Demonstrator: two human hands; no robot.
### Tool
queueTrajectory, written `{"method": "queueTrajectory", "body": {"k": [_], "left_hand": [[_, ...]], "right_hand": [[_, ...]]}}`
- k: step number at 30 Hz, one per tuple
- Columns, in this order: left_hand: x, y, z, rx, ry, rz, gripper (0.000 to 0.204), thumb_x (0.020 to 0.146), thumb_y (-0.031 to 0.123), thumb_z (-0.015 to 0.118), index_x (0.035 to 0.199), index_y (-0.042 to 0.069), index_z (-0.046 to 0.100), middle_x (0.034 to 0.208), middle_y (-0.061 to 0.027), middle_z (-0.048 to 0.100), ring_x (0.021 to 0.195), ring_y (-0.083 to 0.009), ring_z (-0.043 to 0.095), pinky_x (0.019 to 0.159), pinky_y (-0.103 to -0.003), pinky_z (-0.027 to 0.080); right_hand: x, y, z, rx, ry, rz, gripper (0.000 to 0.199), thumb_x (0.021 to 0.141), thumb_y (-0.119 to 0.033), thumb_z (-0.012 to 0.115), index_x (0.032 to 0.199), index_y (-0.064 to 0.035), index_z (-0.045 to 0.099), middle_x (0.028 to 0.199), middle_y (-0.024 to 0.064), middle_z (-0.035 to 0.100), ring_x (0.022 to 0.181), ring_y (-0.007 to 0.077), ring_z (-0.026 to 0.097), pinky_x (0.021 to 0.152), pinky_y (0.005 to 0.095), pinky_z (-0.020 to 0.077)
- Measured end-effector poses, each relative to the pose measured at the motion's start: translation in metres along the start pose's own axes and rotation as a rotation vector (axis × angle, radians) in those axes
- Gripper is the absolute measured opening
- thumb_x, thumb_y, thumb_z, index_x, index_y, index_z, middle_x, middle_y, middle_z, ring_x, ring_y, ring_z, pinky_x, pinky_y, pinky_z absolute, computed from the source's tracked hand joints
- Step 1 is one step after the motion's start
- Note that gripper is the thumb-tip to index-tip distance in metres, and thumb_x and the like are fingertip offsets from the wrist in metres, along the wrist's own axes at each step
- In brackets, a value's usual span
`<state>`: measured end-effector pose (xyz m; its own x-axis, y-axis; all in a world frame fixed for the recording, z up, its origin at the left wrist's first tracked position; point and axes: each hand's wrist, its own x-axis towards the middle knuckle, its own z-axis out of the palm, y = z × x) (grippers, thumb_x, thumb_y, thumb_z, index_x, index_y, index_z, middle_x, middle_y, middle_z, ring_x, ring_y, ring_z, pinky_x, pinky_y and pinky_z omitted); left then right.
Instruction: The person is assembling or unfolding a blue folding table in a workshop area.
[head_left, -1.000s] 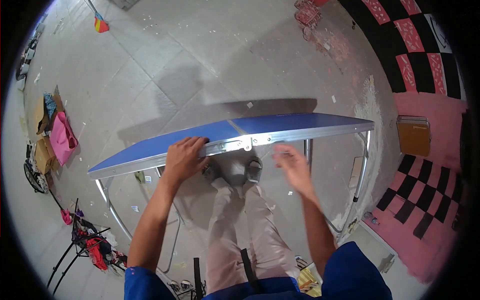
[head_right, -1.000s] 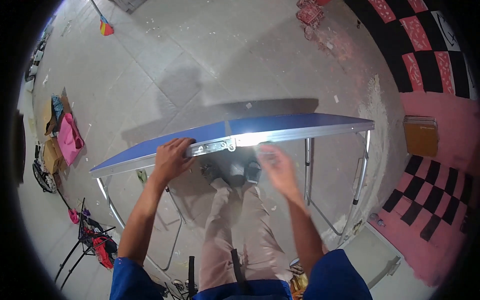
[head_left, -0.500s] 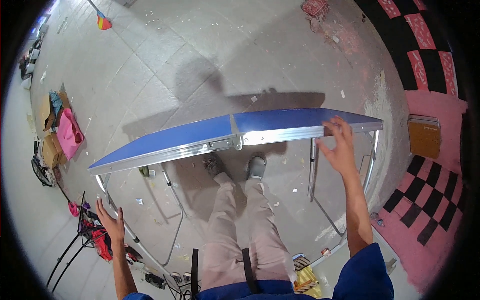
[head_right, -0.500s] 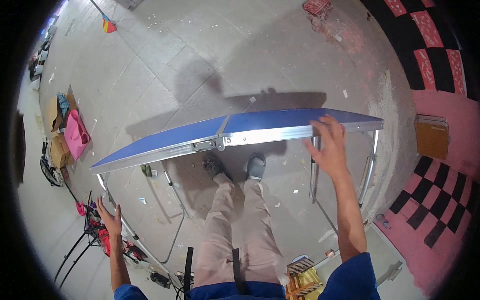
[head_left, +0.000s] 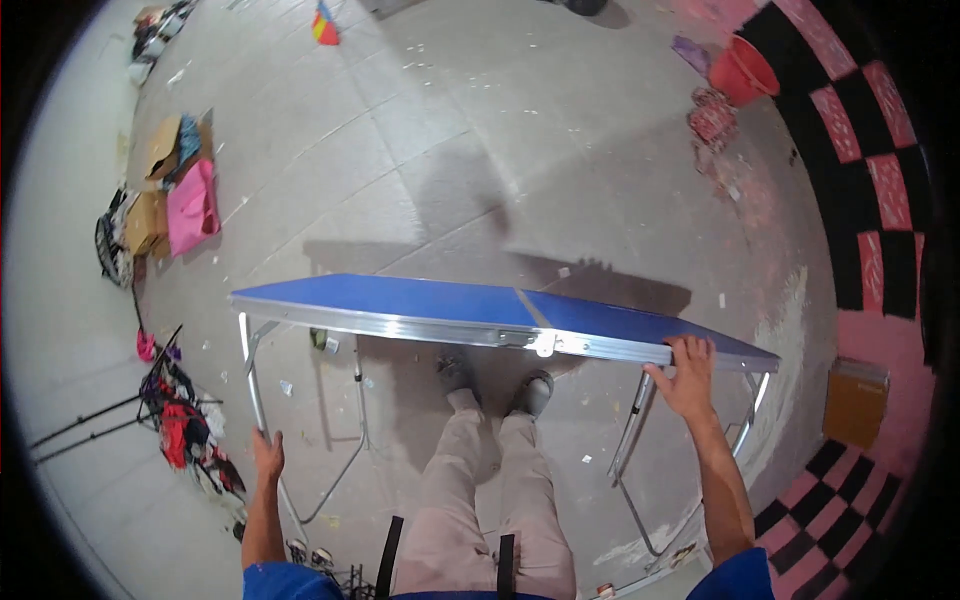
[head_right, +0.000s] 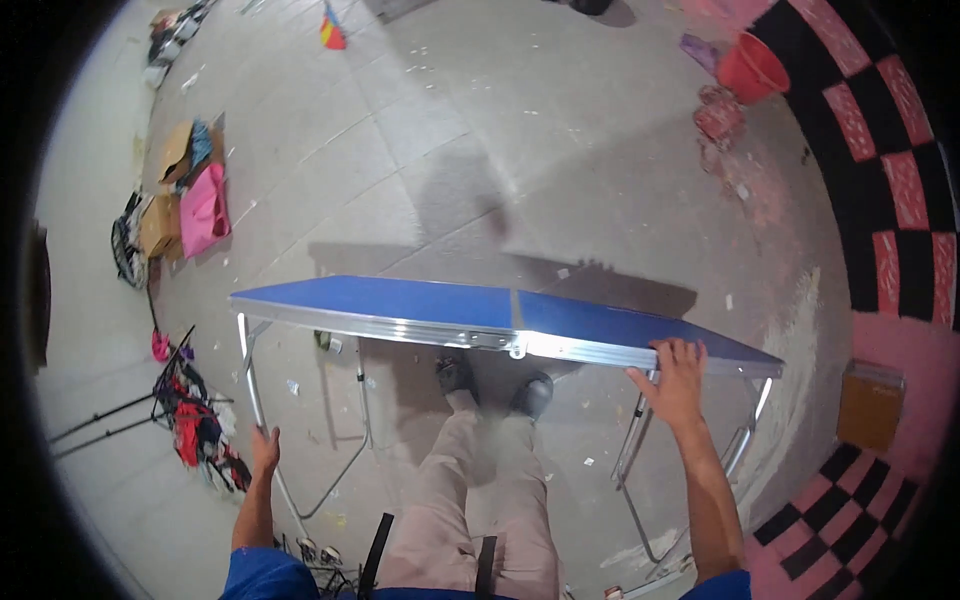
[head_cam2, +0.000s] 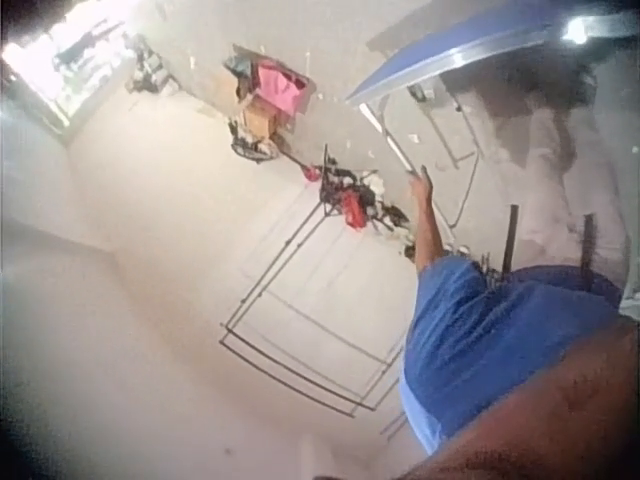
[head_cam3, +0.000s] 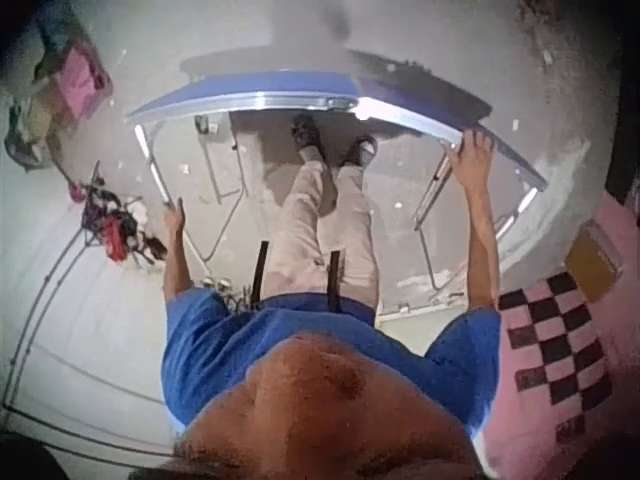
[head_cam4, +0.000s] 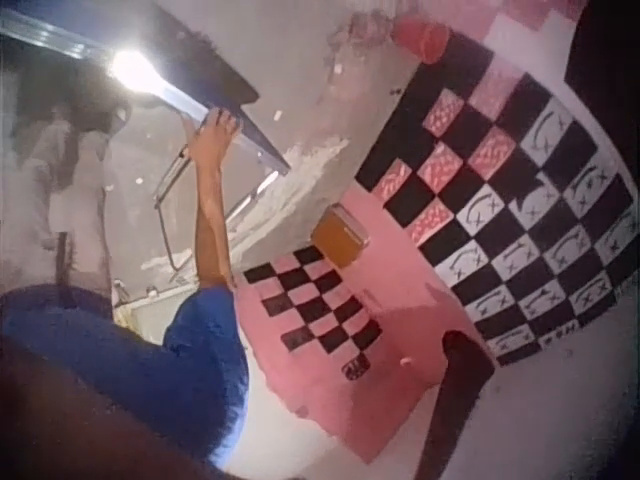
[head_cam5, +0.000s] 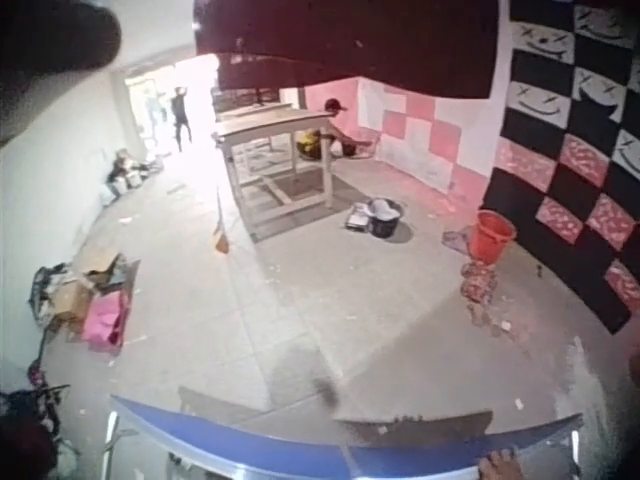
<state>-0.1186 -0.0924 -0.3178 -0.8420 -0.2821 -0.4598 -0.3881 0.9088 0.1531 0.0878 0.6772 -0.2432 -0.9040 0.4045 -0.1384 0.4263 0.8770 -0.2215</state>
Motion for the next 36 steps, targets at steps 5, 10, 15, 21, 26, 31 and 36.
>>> {"method": "queueTrajectory", "body": {"k": [5, 10, 15, 21, 26, 31, 36], "left_hand": [[-0.004, 0.004, 0.019, 0.142, 0.100, -0.002, 0.079, 0.083, 0.029, 0.066, 0.138, -0.010, 0.025, 0.135, -0.0321, 0.040, 0.127, -0.0420, 0.041, 0.107, -0.042, 0.032], [-0.018, 0.009, 0.011, 0.303, 0.290, 0.203, 0.063, 0.089, 0.029, 0.060, 0.132, -0.008, 0.034, 0.127, -0.0323, 0.047, 0.117, -0.0415, 0.050, 0.097, -0.044, 0.039], [-0.016, 0.027, -0.013, -0.031, 0.115, 0.037, 0.035, 0.099, 0.034, 0.046, 0.092, 0.000, 0.049, 0.072, -0.0202, 0.056, 0.064, -0.0315, 0.052, 0.061, -0.045, 0.041], [-0.041, 0.108, 0.036, -0.158, 0.231, -0.063, 0.051, 0.096, 0.049, 0.043, 0.086, -0.001, 0.052, 0.071, -0.0224, 0.058, 0.067, -0.0394, 0.057, 0.063, -0.049, 0.042], [-0.058, 0.177, 0.068, -0.247, 0.298, -0.084, 0.053, 0.096, 0.050, 0.042, 0.087, -0.001, 0.051, 0.069, -0.0243, 0.058, 0.070, -0.0445, 0.058, 0.065, -0.051, 0.043], [-0.061, 0.163, 0.058, -0.314, 0.223, 0.045, 0.035, 0.092, 0.035, 0.056, 0.091, 0.001, 0.046, 0.076, -0.0248, 0.060, 0.075, -0.0450, 0.059, 0.066, -0.052, 0.044], [-0.122, 0.118, 0.090, -0.390, 0.044, -0.033, 0.038, 0.087, 0.026, 0.061, 0.107, 0.004, 0.037, 0.080, -0.0213, 0.060, 0.078, -0.0434, 0.061, 0.068, -0.052, 0.045]], "right_hand": [[0.002, 0.004, 0.003, 0.001, -0.042, -0.008, 0.053, 0.073, -0.042, 0.072, 0.108, -0.0049, 0.059, 0.104, 0.0111, 0.054, 0.099, 0.0299, 0.048, 0.089, 0.0456, 0.0307], [-0.002, 0.006, 0.009, 0.015, 0.054, -0.044, 0.053, 0.073, -0.042, 0.072, 0.108, -0.0050, 0.057, 0.101, 0.0128, 0.053, 0.098, 0.0325, 0.047, 0.089, 0.0472, 0.0309], [-0.005, 0.007, 0.019, -0.069, 0.050, -0.022, 0.050, 0.075, -0.043, 0.069, 0.104, -0.0043, 0.055, 0.102, 0.0163, 0.052, 0.099, 0.0364, 0.047, 0.088, 0.0502, 0.0322], [-0.016, 0.008, 0.037, -0.160, 0.125, -0.024, 0.052, 0.077, -0.046, 0.066, 0.102, -0.0022, 0.054, 0.102, 0.0207, 0.050, 0.101, 0.0410, 0.045, 0.087, 0.0537, 0.0321], [-0.034, 0.000, 0.040, 0.001, 0.026, 0.139, 0.055, 0.072, -0.040, 0.069, 0.104, 0.0014, 0.051, 0.107, 0.0227, 0.049, 0.108, 0.0414, 0.042, 0.096, 0.0537, 0.0273], [-0.032, -0.005, 0.041, 0.015, 0.082, 0.172, 0.060, 0.066, -0.042, 0.071, 0.103, 0.0008, 0.051, 0.104, 0.0198, 0.049, 0.106, 0.0392, 0.043, 0.096, 0.0519, 0.0269], [-0.031, -0.002, 0.044, 0.009, 0.204, 0.134, 0.060, 0.060, -0.049, 0.073, 0.092, -0.0028, 0.053, 0.098, 0.0182, 0.048, 0.102, 0.0381, 0.044, 0.092, 0.0525, 0.0287]]}}
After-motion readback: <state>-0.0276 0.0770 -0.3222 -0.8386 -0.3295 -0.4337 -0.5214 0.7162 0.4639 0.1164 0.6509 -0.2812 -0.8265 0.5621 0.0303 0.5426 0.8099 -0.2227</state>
